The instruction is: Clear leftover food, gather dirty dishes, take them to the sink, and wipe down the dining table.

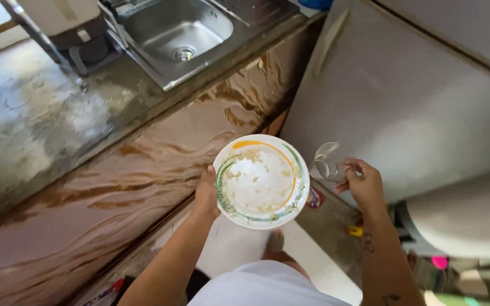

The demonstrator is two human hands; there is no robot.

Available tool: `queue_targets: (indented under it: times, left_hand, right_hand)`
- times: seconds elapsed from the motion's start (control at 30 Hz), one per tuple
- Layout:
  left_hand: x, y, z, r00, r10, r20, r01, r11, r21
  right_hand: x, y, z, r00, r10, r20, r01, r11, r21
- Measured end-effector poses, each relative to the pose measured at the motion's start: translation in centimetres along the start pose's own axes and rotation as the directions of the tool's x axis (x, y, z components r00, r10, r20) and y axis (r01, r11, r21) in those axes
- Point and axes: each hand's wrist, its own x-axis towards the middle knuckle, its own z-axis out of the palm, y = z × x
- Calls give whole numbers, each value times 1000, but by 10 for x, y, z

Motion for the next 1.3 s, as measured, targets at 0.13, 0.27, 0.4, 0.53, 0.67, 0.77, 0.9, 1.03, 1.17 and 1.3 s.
queue_targets:
  times: [0.13, 0.27, 0.4, 0.53, 0.67, 0.77, 0.9, 1.03, 1.17, 1.3]
  left_hand:
    - [75, 9, 39, 996, 87, 33, -81, 986, -148]
    - [135, 37, 75, 998, 59, -4, -58, 961, -270]
    - [169, 87, 115, 963, 124, -237, -186, 948, -257]
    - [227, 129, 122, 928, 47, -369, -184, 920, -345]
    - [297, 181, 118, 905, 239, -352, -374, 842, -388]
    - [371, 213, 96, 864, 244, -440, -416, 839, -351]
    - [491, 251, 56, 698, 387, -602, -583, 796, -165]
    - [593, 288, 30, 665, 405, -628, -598, 792, -123]
    - [691, 302, 5, 473, 535, -700, -565, 794, 226]
    - [716, 315, 17, 472, 428, -770, -421, 877, 230]
  right_hand:
    - [115, -19, 15, 999, 8, 37, -7, 1000, -19]
    - [218, -58, 44, 992, 46, 114, -33, 994, -107]
    - [328, -83, 94, 966, 11, 260, 16, 995, -101]
    - [417, -93, 159, 931, -82, 355, 60, 995, 74]
    - [472, -127, 217, 926, -59, 374, 55, 998, 21]
    - [516, -133, 264, 916, -88, 391, 54, 994, 97]
    - [583, -144, 331, 894, -68, 444, 6, 990, 140]
    - [639, -136, 384, 904, -89, 418, 25, 987, 157]
    - [701, -104, 432, 866, -25, 500, -40, 992, 119]
    - [752, -55, 490, 826, 14, 563, -103, 987, 126]
